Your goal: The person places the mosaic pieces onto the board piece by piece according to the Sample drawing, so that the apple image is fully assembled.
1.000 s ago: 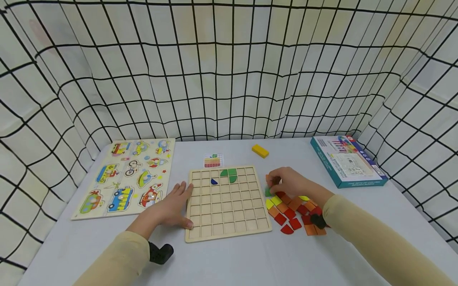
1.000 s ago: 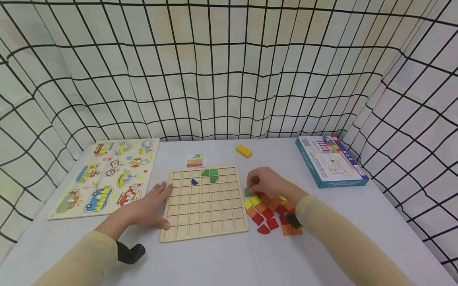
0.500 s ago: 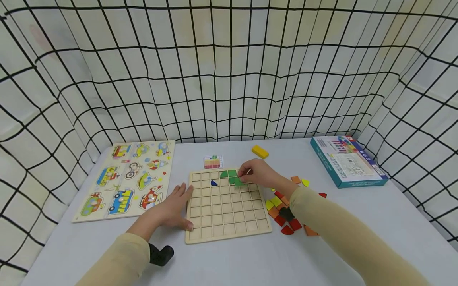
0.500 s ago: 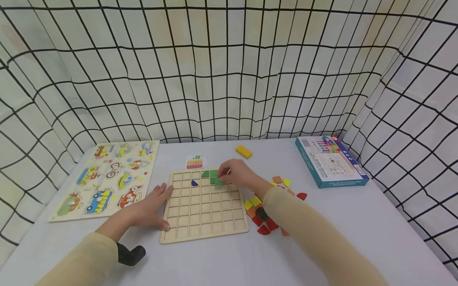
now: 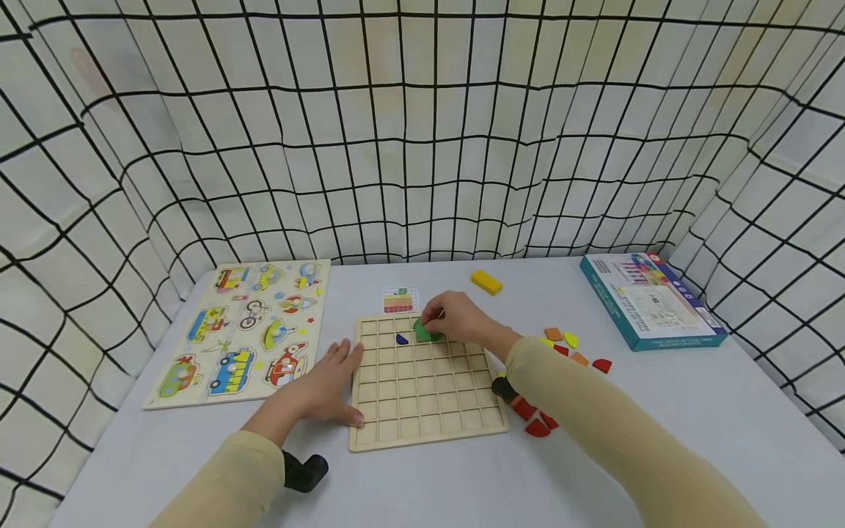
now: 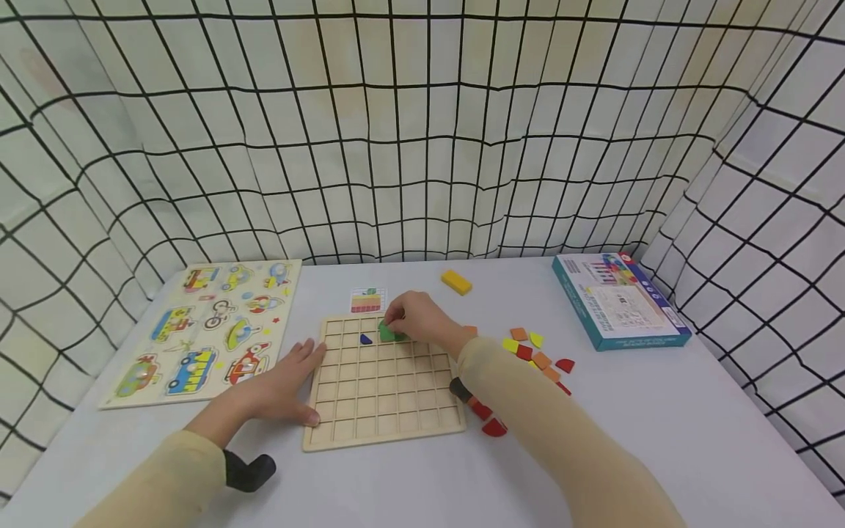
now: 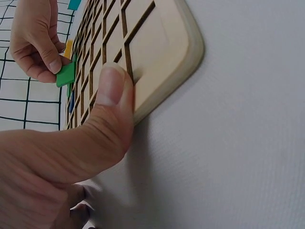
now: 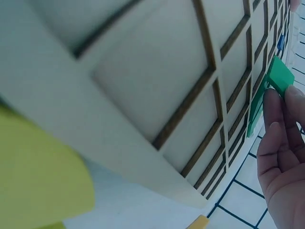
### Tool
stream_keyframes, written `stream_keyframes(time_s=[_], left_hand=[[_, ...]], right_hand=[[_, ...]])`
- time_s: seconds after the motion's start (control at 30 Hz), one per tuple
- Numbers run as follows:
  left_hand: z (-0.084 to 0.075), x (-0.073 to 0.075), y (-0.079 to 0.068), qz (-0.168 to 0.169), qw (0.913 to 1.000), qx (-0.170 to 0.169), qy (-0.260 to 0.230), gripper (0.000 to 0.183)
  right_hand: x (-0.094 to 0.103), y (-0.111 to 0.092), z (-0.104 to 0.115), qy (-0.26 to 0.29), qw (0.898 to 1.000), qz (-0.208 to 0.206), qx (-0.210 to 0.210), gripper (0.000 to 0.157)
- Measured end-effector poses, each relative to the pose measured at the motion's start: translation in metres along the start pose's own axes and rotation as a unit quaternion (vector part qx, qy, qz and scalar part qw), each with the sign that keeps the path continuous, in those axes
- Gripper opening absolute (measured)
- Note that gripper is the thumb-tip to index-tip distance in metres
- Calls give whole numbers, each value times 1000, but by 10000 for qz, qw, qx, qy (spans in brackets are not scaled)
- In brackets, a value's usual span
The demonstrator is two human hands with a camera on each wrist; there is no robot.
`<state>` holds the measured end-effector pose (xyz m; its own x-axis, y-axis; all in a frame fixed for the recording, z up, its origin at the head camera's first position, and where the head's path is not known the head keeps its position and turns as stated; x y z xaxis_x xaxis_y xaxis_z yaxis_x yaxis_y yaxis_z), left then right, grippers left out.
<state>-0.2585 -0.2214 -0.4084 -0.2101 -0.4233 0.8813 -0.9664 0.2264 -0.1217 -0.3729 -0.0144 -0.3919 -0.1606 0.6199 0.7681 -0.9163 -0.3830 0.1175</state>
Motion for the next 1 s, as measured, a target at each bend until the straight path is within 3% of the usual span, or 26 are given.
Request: stream_keyframes(time_s=[0.47,0.93,1.0], left_hand=[[0,-2,1,-38,10000,-2,1,119],[-2,0,0,-43,10000,27,8,119],[-1,0,0,-43,10000,27,27,119]], right_hand=[[1,-4,3,-15,9999,79,-107,11],[9,-10,-9,-387,9991,-156,27,12],[8,-13,-11,-642,9976,-47,254,17]])
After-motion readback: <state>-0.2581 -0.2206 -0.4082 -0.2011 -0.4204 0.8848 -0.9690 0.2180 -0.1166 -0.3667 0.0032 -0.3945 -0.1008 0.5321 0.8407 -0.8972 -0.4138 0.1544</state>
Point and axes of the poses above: each hand's wrist, its own y-axis towards the middle knuckle, its own x-axis out of the back of the hand, z = x × y, the point moved 5 cm from there along y, towards the middle knuckle, and after that the axes turned 15 degrees about -z, right-handed, at the moved point
